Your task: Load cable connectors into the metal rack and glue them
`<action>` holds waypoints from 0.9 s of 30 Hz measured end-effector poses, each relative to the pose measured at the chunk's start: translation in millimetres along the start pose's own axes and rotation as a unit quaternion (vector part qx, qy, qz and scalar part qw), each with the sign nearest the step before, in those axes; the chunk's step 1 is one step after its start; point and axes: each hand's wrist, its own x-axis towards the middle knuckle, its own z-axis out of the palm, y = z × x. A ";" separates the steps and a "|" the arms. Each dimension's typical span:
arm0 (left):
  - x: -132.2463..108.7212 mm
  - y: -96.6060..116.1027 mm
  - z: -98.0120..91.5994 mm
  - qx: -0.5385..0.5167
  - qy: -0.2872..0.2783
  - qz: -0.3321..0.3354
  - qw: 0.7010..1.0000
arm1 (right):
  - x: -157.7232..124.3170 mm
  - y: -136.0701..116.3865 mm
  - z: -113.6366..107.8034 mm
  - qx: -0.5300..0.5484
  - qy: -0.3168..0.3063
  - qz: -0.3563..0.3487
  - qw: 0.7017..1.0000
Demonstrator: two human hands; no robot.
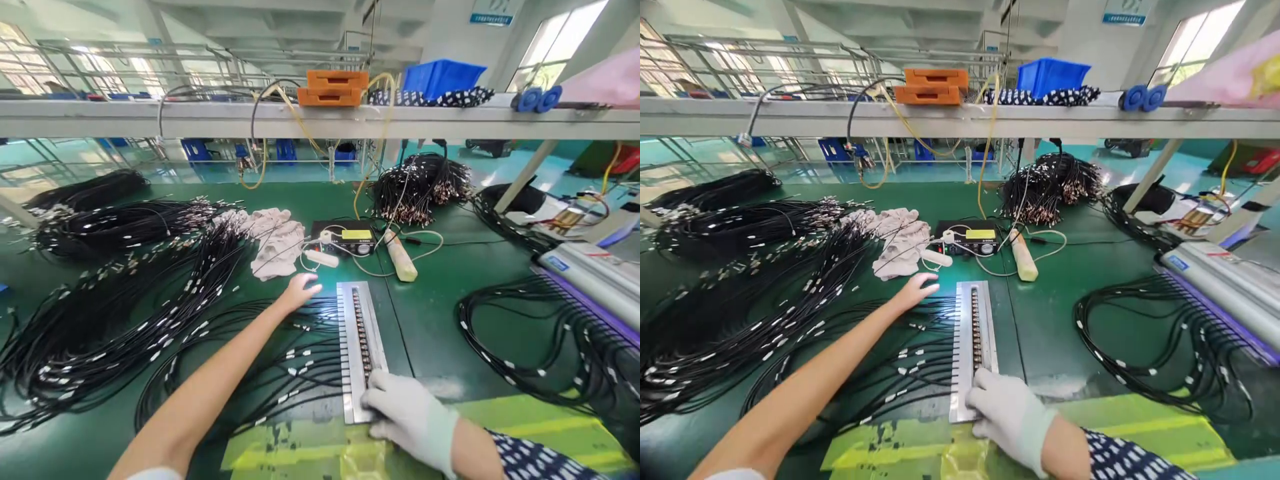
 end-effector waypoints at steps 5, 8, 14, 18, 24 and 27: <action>-114.2 62.7 -27.6 -0.107 -0.073 0.034 0.991 | -25.9 27.0 13.8 0.161 0.105 0.057 0.980; -195.9 93.3 -18.1 -0.118 -0.202 -0.003 0.972 | -42.0 41.3 23.0 0.136 0.168 0.135 0.967; -242.8 103.9 17.7 -0.123 -0.209 -0.043 0.969 | -28.1 42.3 65.1 0.031 0.227 0.153 0.961; -244.2 99.4 25.8 -0.240 -0.216 -0.110 0.940 | -17.7 26.6 59.7 0.103 0.237 0.173 0.950; -248.5 99.2 16.6 -0.677 -0.186 -0.226 0.675 | -17.5 31.1 24.2 0.464 0.211 0.190 0.839; -243.1 103.0 18.0 -0.755 -0.164 -0.228 0.592 | -11.4 32.6 17.7 0.716 0.147 0.162 0.663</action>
